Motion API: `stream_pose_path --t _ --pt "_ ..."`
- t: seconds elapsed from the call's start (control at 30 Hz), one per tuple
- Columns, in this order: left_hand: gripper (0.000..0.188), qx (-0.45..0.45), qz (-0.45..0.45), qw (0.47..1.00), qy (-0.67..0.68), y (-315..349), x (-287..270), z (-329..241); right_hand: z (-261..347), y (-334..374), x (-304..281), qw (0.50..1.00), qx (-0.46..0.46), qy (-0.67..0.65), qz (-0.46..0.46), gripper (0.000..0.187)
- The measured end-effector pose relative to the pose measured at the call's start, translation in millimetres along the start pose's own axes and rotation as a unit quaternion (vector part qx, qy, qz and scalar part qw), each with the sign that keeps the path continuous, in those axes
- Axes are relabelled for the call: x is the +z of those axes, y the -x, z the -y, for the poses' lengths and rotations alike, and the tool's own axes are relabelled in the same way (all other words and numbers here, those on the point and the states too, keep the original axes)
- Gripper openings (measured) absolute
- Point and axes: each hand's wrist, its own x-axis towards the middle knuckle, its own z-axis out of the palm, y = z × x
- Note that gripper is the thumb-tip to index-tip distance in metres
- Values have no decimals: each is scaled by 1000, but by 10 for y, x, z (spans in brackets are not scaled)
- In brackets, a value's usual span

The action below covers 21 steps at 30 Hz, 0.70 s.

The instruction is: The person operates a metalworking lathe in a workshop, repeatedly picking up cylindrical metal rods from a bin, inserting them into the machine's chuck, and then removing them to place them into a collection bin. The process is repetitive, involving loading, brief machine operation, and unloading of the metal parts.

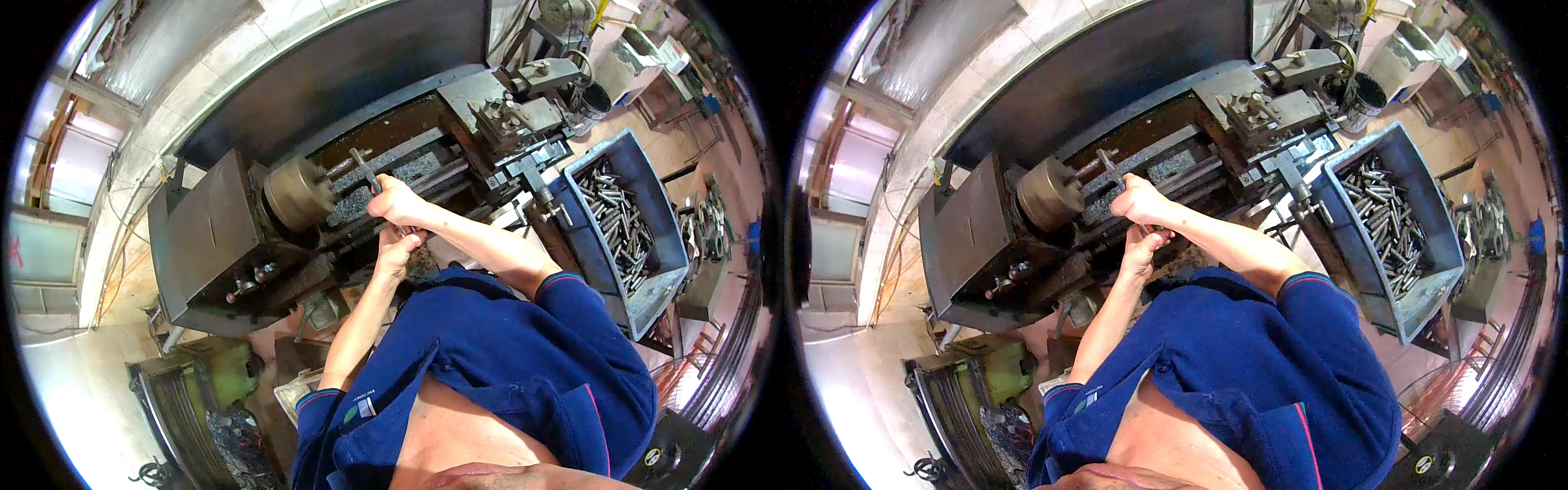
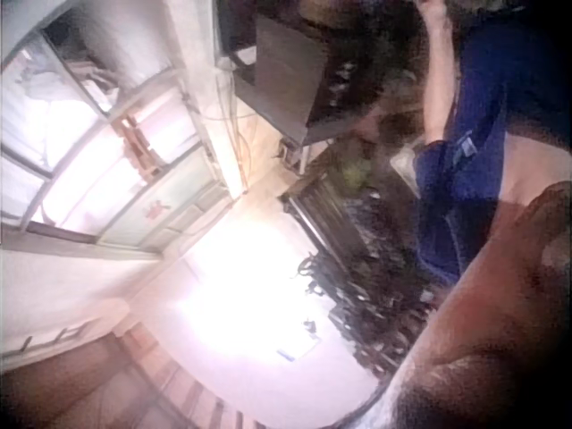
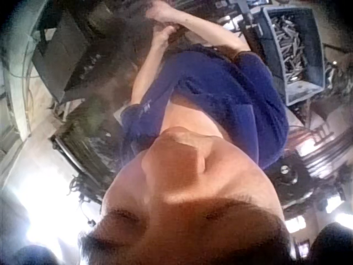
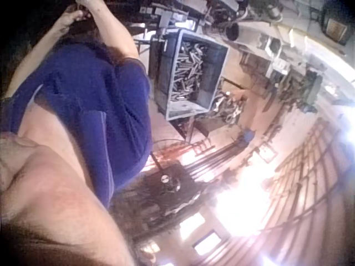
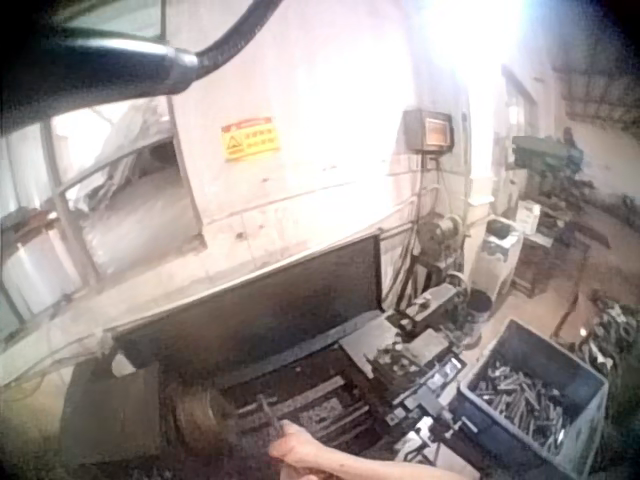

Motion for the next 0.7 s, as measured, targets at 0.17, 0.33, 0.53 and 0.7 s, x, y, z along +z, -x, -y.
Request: stream_pose_path --t 0.17,0.33,0.53,0.7 --pt "45 7 27 1000 6 -93 125 -25 -140 -24 -121 998 -21 -46 -40 25" --pt "47 26 57 998 19 -108 252 -74 -138 51 -220 994 -24 -73 -72 23" --pt "56 -8 62 997 -37 -134 125 86 -430 95 -226 978 -28 -159 -129 22" --pt "68 14 59 947 -317 -25 144 -36 -454 497 -204 922 -105 -348 -132 34"
